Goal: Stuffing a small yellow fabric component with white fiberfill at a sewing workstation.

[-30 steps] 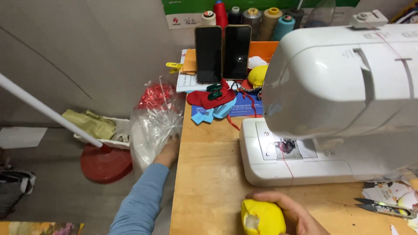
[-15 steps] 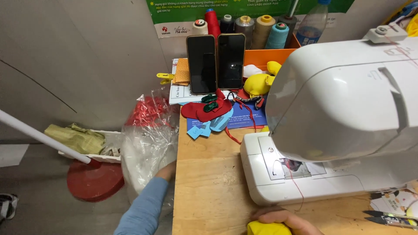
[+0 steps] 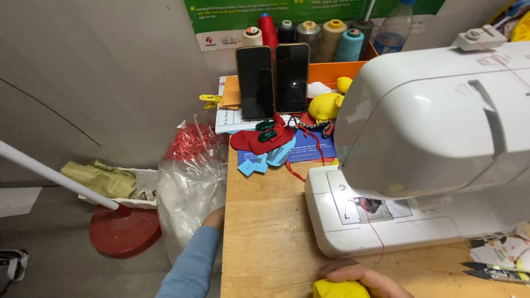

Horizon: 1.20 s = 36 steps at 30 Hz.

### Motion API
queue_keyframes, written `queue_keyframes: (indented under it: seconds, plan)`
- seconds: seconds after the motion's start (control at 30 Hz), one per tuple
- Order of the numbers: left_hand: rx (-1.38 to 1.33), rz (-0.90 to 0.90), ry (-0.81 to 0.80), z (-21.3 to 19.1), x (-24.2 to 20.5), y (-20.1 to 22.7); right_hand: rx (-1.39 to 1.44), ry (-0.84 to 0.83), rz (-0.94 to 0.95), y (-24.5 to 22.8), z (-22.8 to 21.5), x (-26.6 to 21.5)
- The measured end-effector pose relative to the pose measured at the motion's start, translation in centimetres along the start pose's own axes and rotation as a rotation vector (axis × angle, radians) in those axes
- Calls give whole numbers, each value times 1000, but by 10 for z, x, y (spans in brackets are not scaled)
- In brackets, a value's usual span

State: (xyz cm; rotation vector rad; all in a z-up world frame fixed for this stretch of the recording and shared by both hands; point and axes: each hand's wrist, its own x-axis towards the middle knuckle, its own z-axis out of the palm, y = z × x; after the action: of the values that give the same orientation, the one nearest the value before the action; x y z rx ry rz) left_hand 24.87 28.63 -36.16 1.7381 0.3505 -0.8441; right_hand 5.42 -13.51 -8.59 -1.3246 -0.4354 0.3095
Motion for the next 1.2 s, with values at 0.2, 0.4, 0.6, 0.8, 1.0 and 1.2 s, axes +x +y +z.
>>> queue_keyframes:
  seconds: [0.2, 0.4, 0.6, 0.8, 1.0, 1.2]
  plan:
    - [-1, 75, 294, 41, -113, 92, 6, -36, 156, 1, -5, -2]
    - [-8, 149, 595, 49, -145, 119, -56, -20, 3, -4, 3, 3]
    - [597, 322, 835, 18, -107, 54, -24, -79, -61, -8, 3, 1]
    - [141, 536, 861, 20, -174, 78, 170, 107, 356, -11, -1, -13]
    - [-566, 407, 783, 38, -241, 113, -98, 270, 473, -29, 3, -16]
    - [-972, 544, 961, 41, -267, 123, -276, 258, 387, -36, 11, -20]
